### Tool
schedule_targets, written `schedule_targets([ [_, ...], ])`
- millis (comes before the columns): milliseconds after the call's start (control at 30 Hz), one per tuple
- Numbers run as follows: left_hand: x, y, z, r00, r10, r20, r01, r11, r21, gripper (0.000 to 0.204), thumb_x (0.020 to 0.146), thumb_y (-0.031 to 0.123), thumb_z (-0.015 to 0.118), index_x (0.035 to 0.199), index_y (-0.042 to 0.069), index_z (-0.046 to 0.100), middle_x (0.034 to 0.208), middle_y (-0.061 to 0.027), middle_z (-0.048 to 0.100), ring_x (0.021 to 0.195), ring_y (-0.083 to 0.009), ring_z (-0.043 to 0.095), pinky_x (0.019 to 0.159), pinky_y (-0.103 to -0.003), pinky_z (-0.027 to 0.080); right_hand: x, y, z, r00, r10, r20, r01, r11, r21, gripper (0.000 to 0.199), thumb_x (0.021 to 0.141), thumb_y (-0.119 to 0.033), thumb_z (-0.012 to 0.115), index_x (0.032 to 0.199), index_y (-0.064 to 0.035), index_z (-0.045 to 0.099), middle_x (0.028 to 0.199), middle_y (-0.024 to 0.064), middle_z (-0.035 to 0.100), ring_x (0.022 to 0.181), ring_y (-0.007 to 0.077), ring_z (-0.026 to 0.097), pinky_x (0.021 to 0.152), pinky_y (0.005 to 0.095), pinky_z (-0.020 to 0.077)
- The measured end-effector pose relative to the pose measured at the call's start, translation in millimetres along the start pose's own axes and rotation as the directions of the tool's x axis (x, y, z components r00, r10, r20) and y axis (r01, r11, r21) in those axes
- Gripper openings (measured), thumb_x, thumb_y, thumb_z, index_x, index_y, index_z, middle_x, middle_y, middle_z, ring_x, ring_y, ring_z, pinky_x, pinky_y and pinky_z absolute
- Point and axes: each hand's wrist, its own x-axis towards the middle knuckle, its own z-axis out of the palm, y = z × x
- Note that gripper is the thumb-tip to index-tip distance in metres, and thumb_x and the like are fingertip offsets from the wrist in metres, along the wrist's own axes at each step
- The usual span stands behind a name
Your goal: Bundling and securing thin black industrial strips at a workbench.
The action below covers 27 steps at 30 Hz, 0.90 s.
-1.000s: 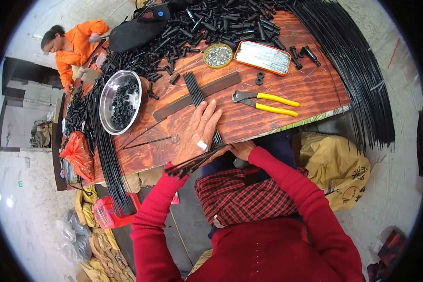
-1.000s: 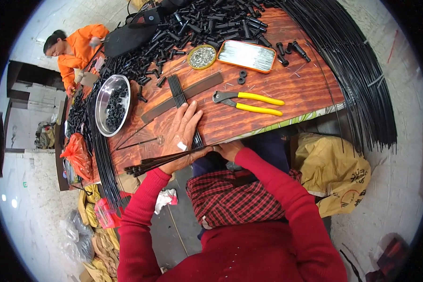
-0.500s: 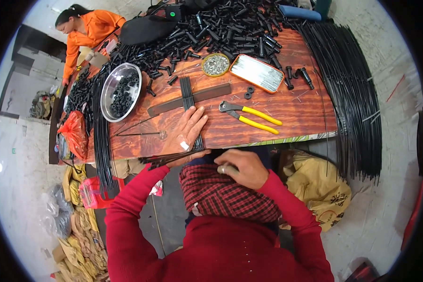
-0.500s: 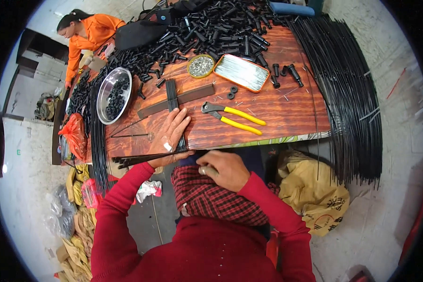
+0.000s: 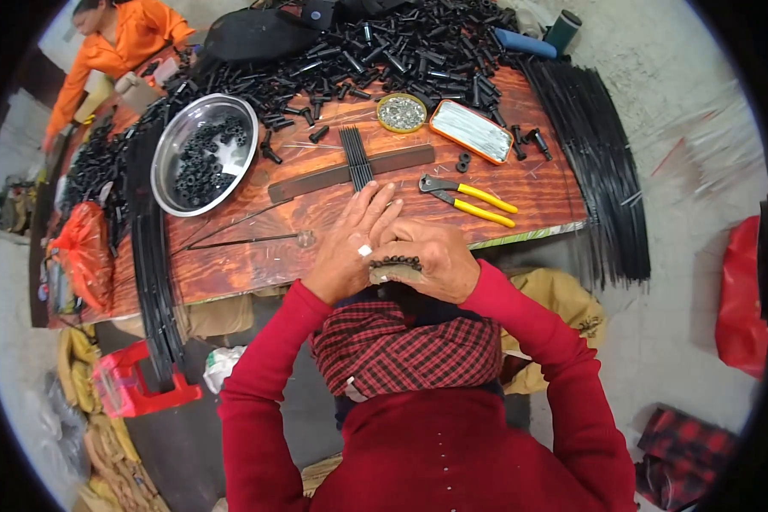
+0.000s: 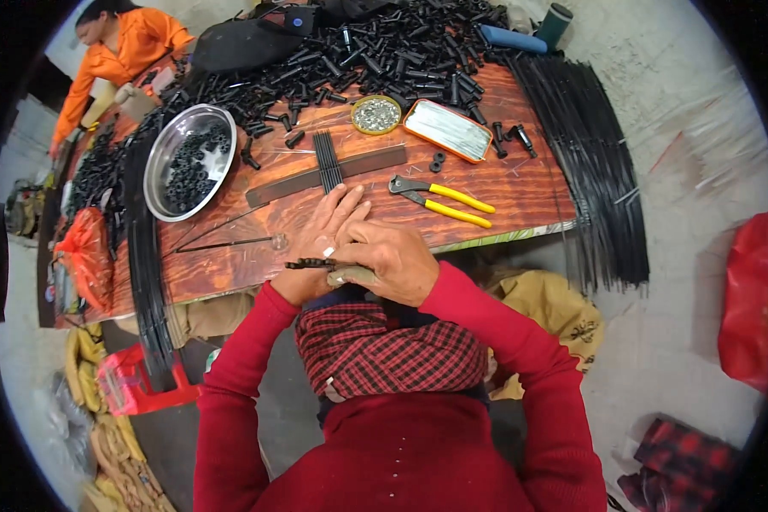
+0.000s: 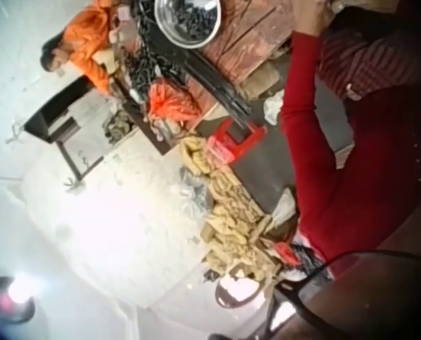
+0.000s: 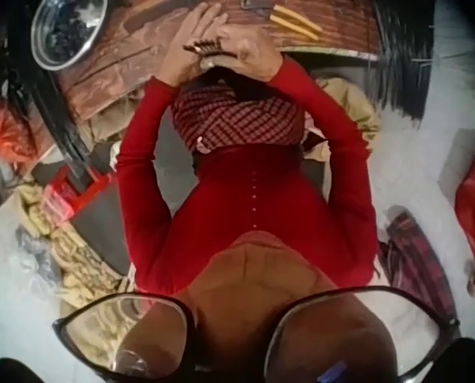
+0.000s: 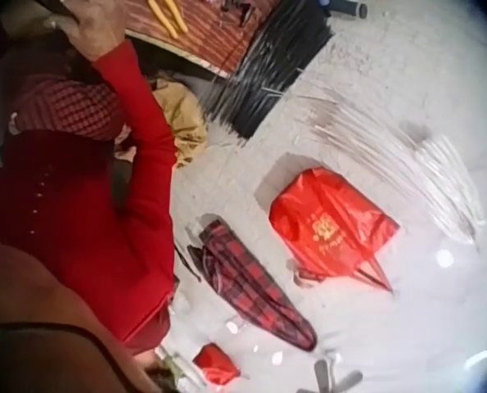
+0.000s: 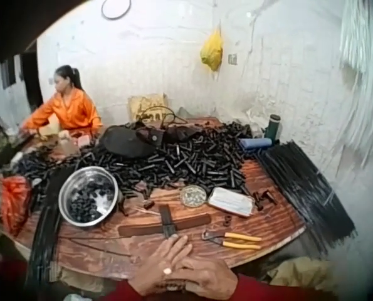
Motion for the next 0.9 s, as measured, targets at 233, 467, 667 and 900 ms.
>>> schedule_targets([
  [233,-3.2,-6.8,5.2,0.992,0.009,-0.127,-0.024,0.993,-0.115,0.072,0.079,0.02,0.074,0.143,0.001,0.046,0.156,-0.0158,0.033,0.146,-0.035,0.028,0.12,-0.045,0.027,19.8,-3.2,-2.5,1.0,-0.027,0.015,0.027,1.0,-0.013,0.029,0.074,-0.027,0.08,0.094,-0.007,0.071,0.089,0.008,0.068,0.082,0.0295,0.066,0.069,0.0386,0.0514],
  [467,-5.5,-8.1,4.4,0.991,0.038,-0.132,-0.053,0.992,-0.114,0.103,0.063,0.04,0.084,0.146,0.001,0.039,0.156,-0.0177,0.032,0.145,-0.038,0.028,0.119,-0.046,0.028,14.2,-0.9,1.5,0.999,0.028,0.024,-0.029,0.999,0.045,0.028,0.078,-0.029,0.077,0.097,-0.0092,0.073,0.094,0.0091,0.069,0.085,0.0314,0.066,0.073,0.0391,0.0522],
  [667,-10.3,-4.0,-27.4,0.999,-0.021,-0.035,0.014,0.979,-0.203,0.135,0.044,0.043,0.094,0.153,0.001,0.025,0.158,-0.0215,0.027,0.147,-0.0402,0.023,0.119,-0.05,0.026,13.1,8.6,2.8,0.998,-0.041,-0.038,0.043,0.998,0.053,0.026,0.082,-0.03,0.074,0.098,-0.0108,0.072,0.092,0.0078,0.068,0.081,0.0322,0.065,0.07,0.0401,0.0509],
  [900,20.7,62.8,-103.0,0.959,-0.278,0.055,0.131,0.262,-0.956,0.074,0.079,0.007,0.079,0.143,-0.005,0.044,0.132,-0.0202,0.061,0.115,-0.0235,0.063,0.096,-0.035,0.052,6.3,25.0,12.1,0.982,-0.081,-0.173,0.09,0.995,0.048,0.024,0.081,-0.029,0.073,0.088,-0.0073,0.067,0.083,0.0113,0.063,0.081,0.035,0.063,0.066,0.0443,0.0487],
])
